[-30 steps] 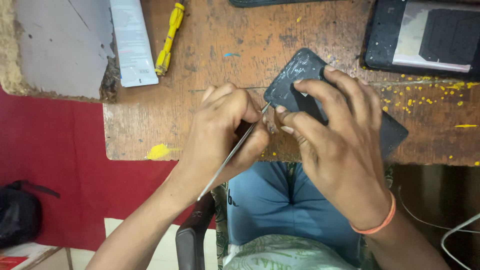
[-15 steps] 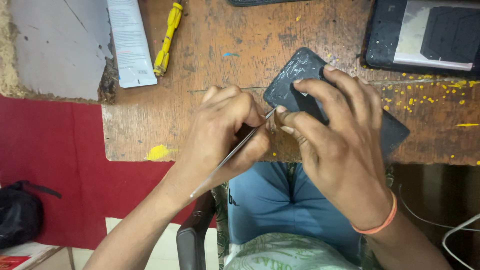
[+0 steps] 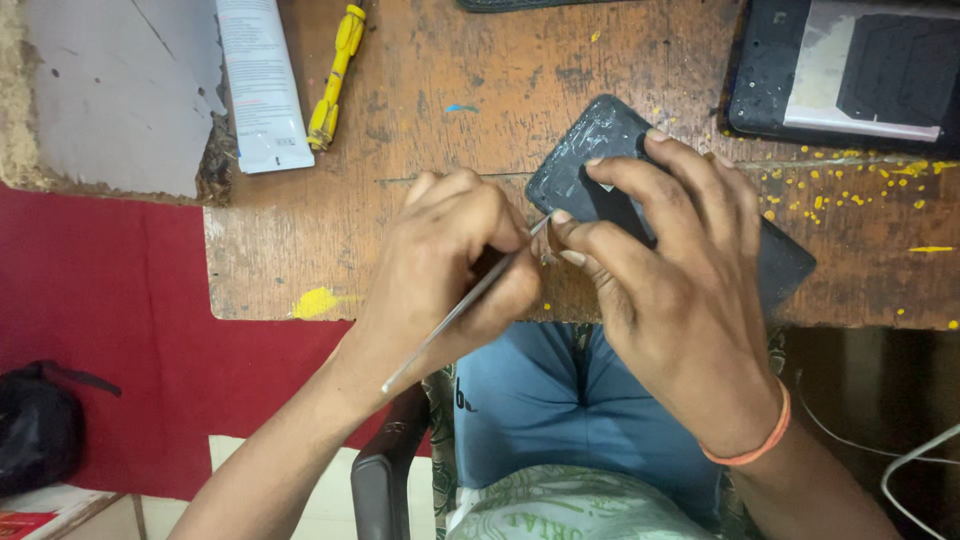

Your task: The person operates a smartphone briefly, then uses tweezers to peel adhesive residue from the back of a disassembled phone battery. The person continues scraping the battery surface with the tweezers while the phone remains on the table.

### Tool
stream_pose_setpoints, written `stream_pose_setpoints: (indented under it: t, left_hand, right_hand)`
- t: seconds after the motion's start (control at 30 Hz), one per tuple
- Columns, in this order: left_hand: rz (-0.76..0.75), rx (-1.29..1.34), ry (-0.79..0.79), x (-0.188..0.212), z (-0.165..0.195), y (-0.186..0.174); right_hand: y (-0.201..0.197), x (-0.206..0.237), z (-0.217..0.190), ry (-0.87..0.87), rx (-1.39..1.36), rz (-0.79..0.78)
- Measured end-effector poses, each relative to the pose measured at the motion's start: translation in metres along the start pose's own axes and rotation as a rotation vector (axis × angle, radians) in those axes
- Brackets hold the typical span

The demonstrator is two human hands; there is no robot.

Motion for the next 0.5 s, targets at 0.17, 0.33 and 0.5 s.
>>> stream_pose_setpoints:
  t: [0.17, 0.33, 0.5]
  left_hand:
    - [0.034, -0.063, -0.024, 0.0010, 0.0013, 0.0033]
    - [0.093, -0.088, -0.067, 0.0024, 0.0001, 0.0032]
    - [0.062, -0.053, -0.034, 0.0038, -0.0011, 0.0034]
  right_hand:
    - [0.0012, 0.0004, 0.0026, -0.002, -0.017, 0.007]
    - [0.0019, 0.0006, 0.0022, 0.007, -0.012, 0.001]
    - [0.0013, 0.0005, 0.0010, 0.002, -0.005, 0.003]
Point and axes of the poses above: each hand's wrist, its own x-axis away from the middle knuckle, its own y-axis out of the palm, z = x × y, the point moved 4 cm from there along -x, towards the middle knuckle, and after that the axes turned 7 degrees about -x, right-handed, at the moved point
